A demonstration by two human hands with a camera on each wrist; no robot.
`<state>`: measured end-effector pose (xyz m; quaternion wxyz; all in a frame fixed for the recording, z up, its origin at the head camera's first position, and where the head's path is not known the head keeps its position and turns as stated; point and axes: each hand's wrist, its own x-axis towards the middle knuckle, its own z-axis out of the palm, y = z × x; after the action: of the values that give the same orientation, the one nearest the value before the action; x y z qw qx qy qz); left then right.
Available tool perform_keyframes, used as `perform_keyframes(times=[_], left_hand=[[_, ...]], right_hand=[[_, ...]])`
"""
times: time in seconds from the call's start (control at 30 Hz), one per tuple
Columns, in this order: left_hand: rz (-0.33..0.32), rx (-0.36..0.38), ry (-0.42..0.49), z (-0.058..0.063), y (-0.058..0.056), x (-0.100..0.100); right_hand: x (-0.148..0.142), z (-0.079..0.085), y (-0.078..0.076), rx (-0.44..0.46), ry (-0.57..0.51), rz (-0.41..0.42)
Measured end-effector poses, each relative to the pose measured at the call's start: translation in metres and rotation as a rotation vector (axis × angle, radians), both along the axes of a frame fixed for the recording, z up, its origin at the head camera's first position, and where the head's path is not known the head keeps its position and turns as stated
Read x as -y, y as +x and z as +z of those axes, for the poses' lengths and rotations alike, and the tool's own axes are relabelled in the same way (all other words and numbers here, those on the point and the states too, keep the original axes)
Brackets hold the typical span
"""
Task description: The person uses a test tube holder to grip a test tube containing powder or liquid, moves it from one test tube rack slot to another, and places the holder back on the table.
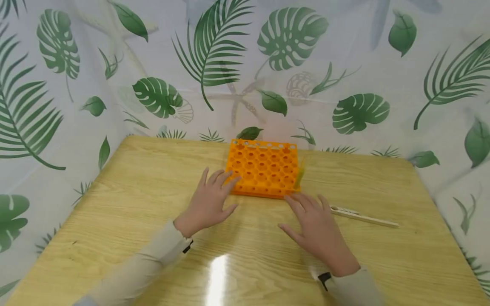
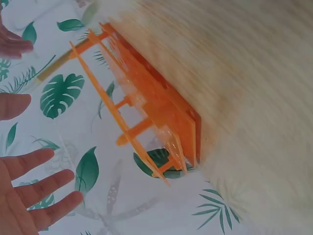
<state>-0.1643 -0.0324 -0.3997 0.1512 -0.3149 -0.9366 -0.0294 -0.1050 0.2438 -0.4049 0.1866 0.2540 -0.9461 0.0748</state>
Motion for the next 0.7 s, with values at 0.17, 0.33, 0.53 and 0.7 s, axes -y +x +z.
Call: perform_keyframes(times=[0.17,0.33,0.53,0.7], left_hand=[[-0.027,-0.035,-0.008,0.002,-0.017,0.002],[-0.042,-0.088,-0.034,0.001,-0.033,0.003],[-0.062,-0.099,-0.026,-0.005,-0.047,0.002],[-0.057,-0.094,-0.045,-0.011,-0.052,0.001]], right_hand=[[-0.022,0.005,-0.003,-0.067,-0.003,0.022],[-0.047,0.007,-0.008,-0.106,-0.009,0.038],[-0.082,0.004,-0.015,-0.124,0.006,0.030],[-0.110,-0.003,-0.020,-0.145,0.012,0.031]])
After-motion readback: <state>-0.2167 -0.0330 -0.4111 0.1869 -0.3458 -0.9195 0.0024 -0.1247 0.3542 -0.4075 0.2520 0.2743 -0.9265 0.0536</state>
